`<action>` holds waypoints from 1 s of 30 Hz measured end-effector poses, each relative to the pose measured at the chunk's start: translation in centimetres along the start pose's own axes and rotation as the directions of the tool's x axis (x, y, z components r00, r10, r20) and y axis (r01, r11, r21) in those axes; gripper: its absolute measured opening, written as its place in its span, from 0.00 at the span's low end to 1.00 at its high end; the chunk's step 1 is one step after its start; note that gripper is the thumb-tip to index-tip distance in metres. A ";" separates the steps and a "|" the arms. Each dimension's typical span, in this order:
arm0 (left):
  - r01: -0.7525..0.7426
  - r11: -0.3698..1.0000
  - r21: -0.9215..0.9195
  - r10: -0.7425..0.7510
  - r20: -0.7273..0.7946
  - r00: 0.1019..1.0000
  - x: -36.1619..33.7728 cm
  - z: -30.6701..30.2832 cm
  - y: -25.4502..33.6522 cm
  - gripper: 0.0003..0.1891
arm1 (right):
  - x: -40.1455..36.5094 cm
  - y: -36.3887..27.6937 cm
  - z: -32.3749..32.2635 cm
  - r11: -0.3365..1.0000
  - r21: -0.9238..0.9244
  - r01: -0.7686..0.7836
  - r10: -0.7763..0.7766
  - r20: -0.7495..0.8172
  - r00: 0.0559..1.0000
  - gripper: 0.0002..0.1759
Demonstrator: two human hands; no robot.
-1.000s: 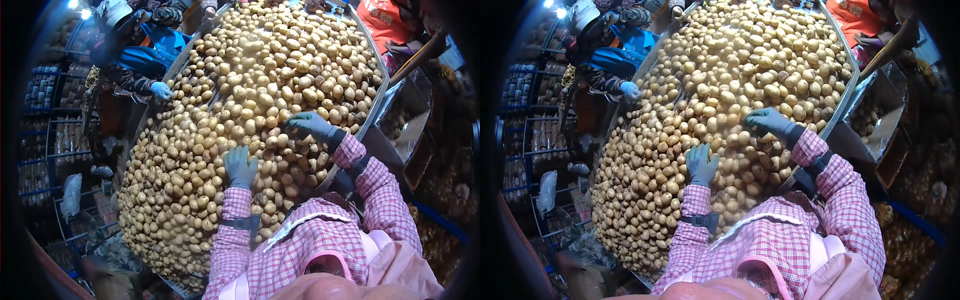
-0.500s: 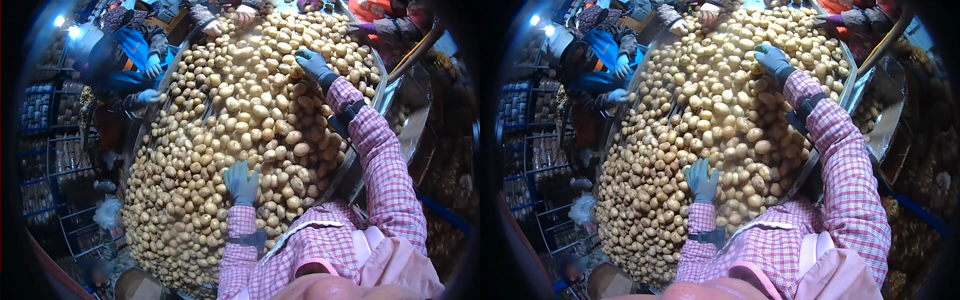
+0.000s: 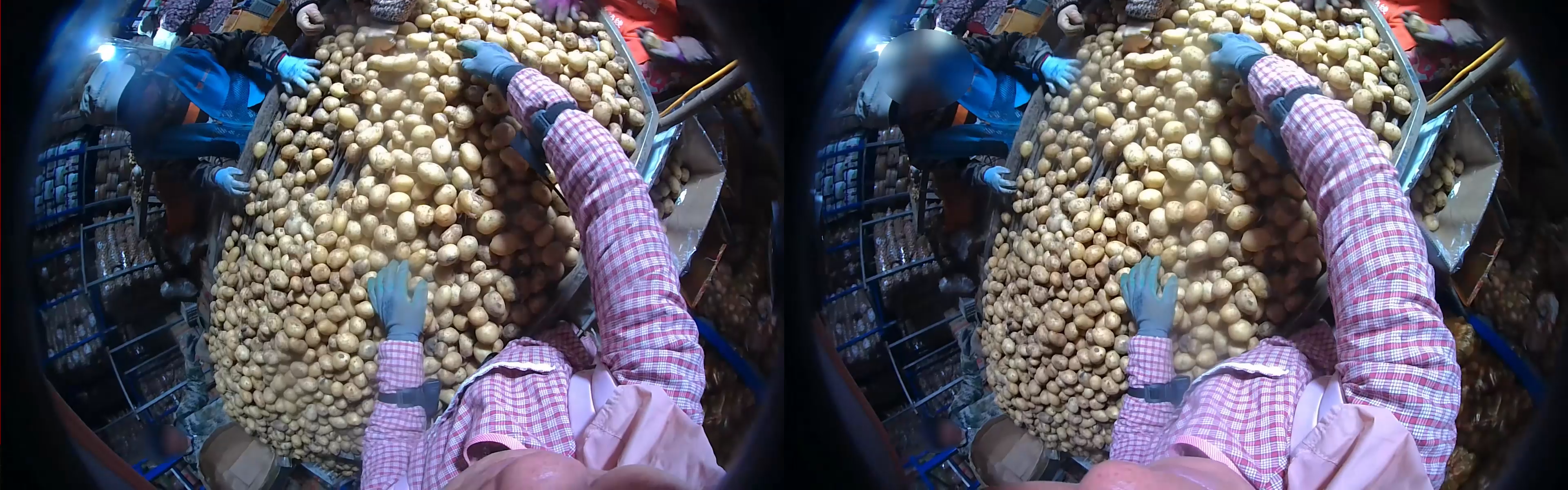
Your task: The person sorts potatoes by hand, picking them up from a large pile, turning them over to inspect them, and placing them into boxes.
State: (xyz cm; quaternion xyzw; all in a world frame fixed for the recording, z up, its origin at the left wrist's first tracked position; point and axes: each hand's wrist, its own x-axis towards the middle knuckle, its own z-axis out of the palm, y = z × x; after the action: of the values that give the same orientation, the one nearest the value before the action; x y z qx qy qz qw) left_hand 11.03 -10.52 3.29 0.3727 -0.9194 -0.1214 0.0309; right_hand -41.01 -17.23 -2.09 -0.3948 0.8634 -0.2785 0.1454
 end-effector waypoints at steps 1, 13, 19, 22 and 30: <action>0.000 1.000 0.002 0.000 -0.002 1.000 0.0 0.1 -0.1 0.27 | -0.6 -1.0 0.2 0.990 -0.138 -0.038 0.038 -0.005 0.999 0.27; 0.031 0.999 0.033 -0.032 0.041 0.999 0.1 -0.3 0.2 0.27 | -4.2 1.1 -2.1 0.815 0.579 -0.009 -0.080 0.128 0.988 0.16; 0.019 1.000 0.019 -0.019 0.015 1.000 -0.2 -0.3 0.1 0.27 | -9.6 0.8 -6.0 0.073 0.928 -0.366 -0.189 0.373 0.908 0.19; 0.009 1.000 0.014 -0.009 0.009 1.000 -0.3 -0.3 -0.1 0.27 | -11.4 1.3 -5.6 -0.137 0.886 -0.442 -0.384 0.364 0.849 0.21; -0.040 0.999 0.005 0.040 -0.045 0.998 -0.5 0.2 -0.4 0.27 | -18.4 -4.6 -6.6 -0.035 0.824 -0.566 0.221 0.559 0.799 0.14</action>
State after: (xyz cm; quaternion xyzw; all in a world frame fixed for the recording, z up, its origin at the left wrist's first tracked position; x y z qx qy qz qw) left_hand 11.62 -10.47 3.03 0.3569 -0.9261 -0.1104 0.0533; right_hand -29.53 -3.21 6.52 0.0391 0.5005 -0.6653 0.5526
